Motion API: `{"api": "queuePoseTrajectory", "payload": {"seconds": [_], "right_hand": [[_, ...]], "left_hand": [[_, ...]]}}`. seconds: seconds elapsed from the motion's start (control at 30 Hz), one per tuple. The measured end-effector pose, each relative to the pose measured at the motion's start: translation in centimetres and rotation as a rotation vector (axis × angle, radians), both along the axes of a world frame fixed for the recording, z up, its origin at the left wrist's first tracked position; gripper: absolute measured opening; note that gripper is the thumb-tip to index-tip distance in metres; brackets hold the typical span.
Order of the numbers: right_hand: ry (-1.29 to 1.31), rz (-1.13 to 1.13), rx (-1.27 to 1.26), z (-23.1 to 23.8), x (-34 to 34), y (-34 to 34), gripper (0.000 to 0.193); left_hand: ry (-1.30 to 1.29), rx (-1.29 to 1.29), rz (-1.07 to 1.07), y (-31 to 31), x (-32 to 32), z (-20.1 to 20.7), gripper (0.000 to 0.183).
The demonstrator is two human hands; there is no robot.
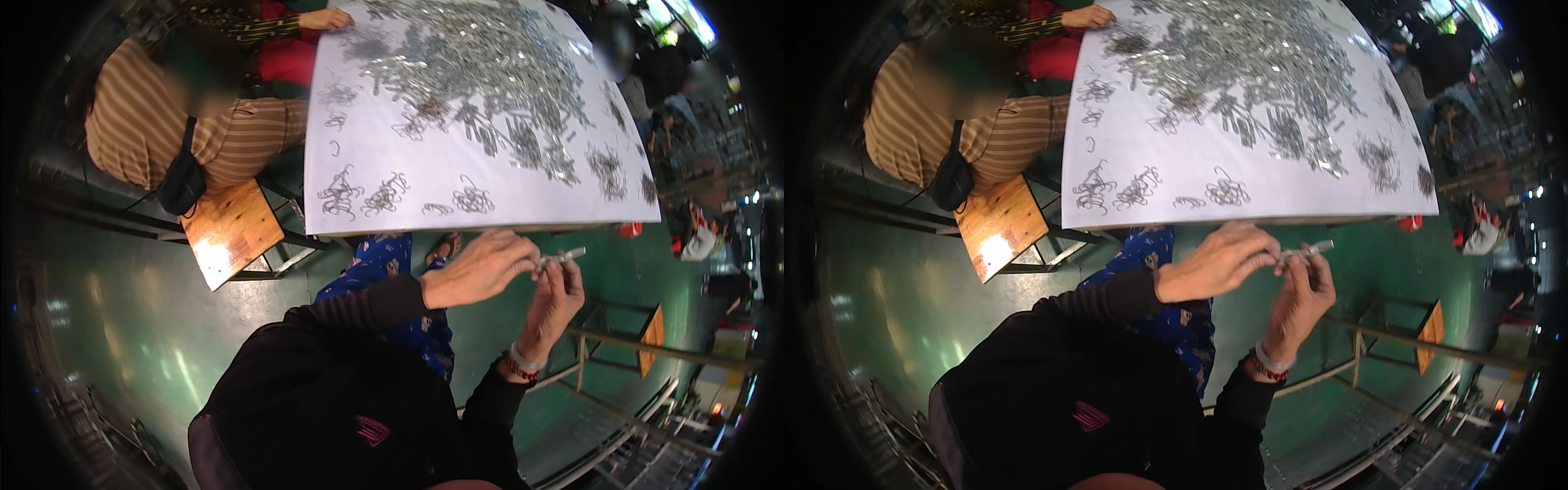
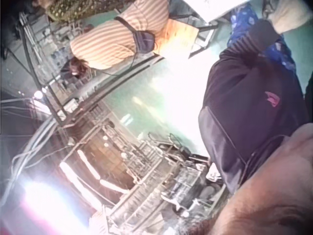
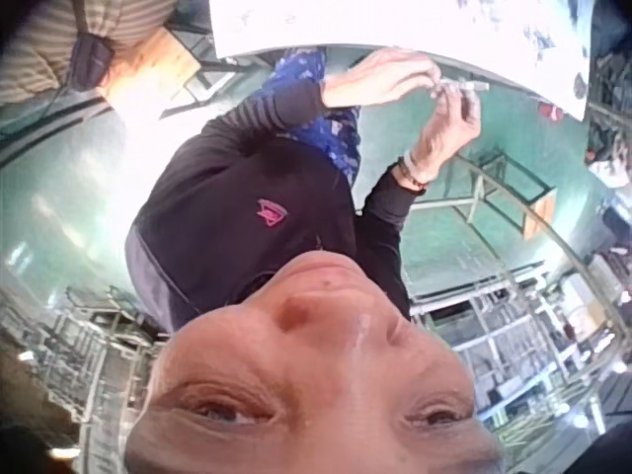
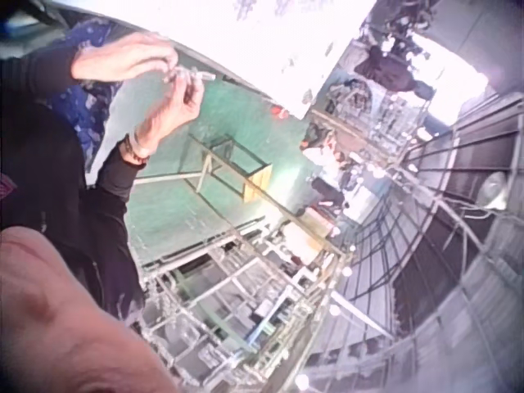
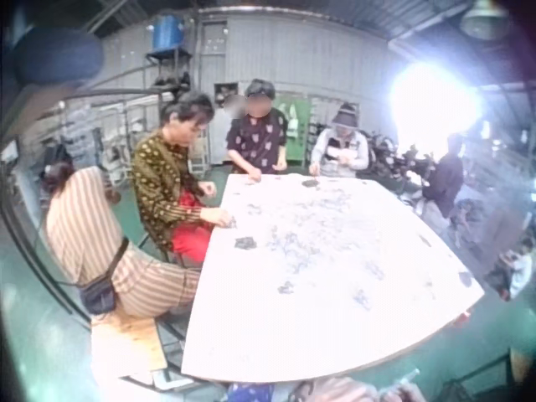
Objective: The person attaches metal clips to a hanging rack in a workshop setting, working alongside other people at a table.
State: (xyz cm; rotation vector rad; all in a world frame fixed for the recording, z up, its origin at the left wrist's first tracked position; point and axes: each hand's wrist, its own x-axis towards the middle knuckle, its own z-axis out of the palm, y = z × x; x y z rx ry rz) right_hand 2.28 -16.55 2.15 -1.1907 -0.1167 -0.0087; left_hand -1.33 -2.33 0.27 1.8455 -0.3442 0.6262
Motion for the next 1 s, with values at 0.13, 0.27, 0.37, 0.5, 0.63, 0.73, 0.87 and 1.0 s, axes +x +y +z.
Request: {"api": "queuePoseTrajectory", "payload": {"seconds": [0.13, 0.27, 0.37, 0.5, 0.63, 0.73, 0.87, 1.0], "right_hand": [[0.022, 0.010, -0.070, 0.1, 0.3, 0.1, 0.024], [-0.177, -0.160, -0.330, -0.2, -0.2, 1.0, 0.018], [-0.216, -0.222, -0.350, -0.7, -0.6, 0.7, 0.016], [-0.163, -0.112, -0.297, -2.2, -0.8, 1.4, 0.014], [-0.076, -0.120, -0.248, -3.3, -1.6, 0.8, 0.016], [-0.051, -0.080, -0.286, -3.4, -2.4, 0.6, 0.016], [-0.073, -0.028, -0.294, -3.7, -2.4, 0.9, 0.017], [-0.072, 0.007, -0.310, -2.9, -2.4, 1.9, 0.017]], "left_hand": [[0.001, 0.020, 0.042, 0.2, 0.1, -0.6, 0.008], [0.057, 0.040, 0.019, 0.3, 0.7, -1.3, 0.008], [0.111, 0.039, -0.047, -0.1, 0.7, -2.4, 0.009], [0.171, 0.014, -0.140, 1.6, 0.2, -4.4, 0.021], [0.454, -0.141, -0.262, 6.8, 3.2, -4.0, 0.038], [0.331, 0.276, 0.275, 13.8, 10.5, -6.0, 0.024], [0.526, 0.659, 0.619, 17.5, 17.0, -8.4, 0.020], [0.509, 0.827, 0.557, 18.1, 17.1, -9.8, 0.015]]}}
